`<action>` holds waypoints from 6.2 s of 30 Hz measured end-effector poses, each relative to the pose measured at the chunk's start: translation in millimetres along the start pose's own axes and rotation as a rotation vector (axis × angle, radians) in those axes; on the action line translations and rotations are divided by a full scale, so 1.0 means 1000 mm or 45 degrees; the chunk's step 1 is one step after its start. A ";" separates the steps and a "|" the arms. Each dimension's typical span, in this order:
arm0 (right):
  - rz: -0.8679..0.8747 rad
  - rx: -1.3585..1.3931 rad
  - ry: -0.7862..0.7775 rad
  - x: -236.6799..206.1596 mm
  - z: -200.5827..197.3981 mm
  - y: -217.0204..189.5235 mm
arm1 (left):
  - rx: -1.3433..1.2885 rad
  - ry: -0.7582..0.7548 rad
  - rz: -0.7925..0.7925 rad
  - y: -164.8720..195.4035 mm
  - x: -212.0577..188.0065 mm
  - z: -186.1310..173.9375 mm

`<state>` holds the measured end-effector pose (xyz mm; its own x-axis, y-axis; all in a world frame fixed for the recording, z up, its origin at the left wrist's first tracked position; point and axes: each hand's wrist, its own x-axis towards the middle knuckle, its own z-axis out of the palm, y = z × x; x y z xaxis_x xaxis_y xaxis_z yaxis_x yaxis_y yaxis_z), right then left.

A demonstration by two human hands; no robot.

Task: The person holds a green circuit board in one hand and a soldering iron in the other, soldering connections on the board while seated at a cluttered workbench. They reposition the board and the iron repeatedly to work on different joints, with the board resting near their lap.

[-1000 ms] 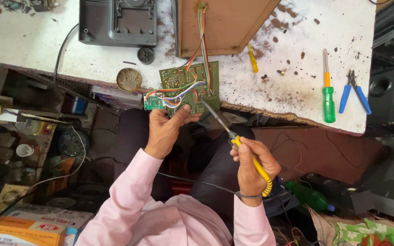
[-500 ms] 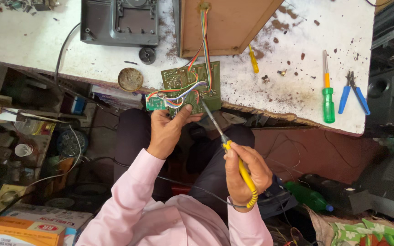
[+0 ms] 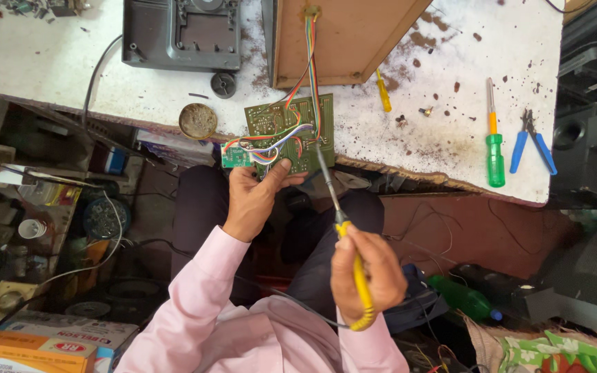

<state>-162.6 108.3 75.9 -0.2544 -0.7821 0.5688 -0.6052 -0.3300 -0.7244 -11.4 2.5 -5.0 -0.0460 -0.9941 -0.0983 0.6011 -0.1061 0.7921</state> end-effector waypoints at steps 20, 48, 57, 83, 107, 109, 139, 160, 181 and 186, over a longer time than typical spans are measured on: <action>0.703 0.908 0.088 -0.007 -0.006 0.078 | 0.008 0.010 -0.034 0.004 0.000 -0.001; 0.467 0.560 -0.035 0.016 -0.012 0.053 | 0.029 -0.007 -0.039 0.005 0.000 -0.003; -0.156 0.065 -0.361 0.050 -0.023 0.005 | 0.022 0.003 -0.053 0.003 0.000 -0.004; 0.041 0.192 -0.323 0.033 -0.024 0.016 | 0.007 0.019 -0.025 0.004 0.000 -0.002; 0.292 0.389 -0.209 0.019 -0.022 0.031 | 0.010 -0.002 -0.028 0.003 0.000 -0.002; 0.327 0.393 -0.202 0.016 -0.022 0.034 | 0.018 -0.003 -0.037 0.003 0.000 -0.002; 1.553 1.871 -0.070 0.019 -0.005 0.125 | 0.019 -0.039 -0.047 0.003 0.001 -0.006; 1.142 1.395 0.141 0.000 -0.005 0.120 | 0.058 -0.046 -0.051 0.006 -0.001 -0.003; 0.858 1.108 0.037 0.004 -0.011 0.099 | 0.044 -0.027 -0.050 0.004 0.000 -0.004; 0.992 1.144 0.076 0.005 -0.010 0.099 | 0.061 -0.056 -0.036 0.005 0.000 -0.004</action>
<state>-231.0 76.7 11.0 -0.3686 -0.9182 -0.1452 0.4670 -0.0479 -0.8830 -5.2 1.7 -3.5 -0.0980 -0.9906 -0.0956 0.5605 -0.1343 0.8172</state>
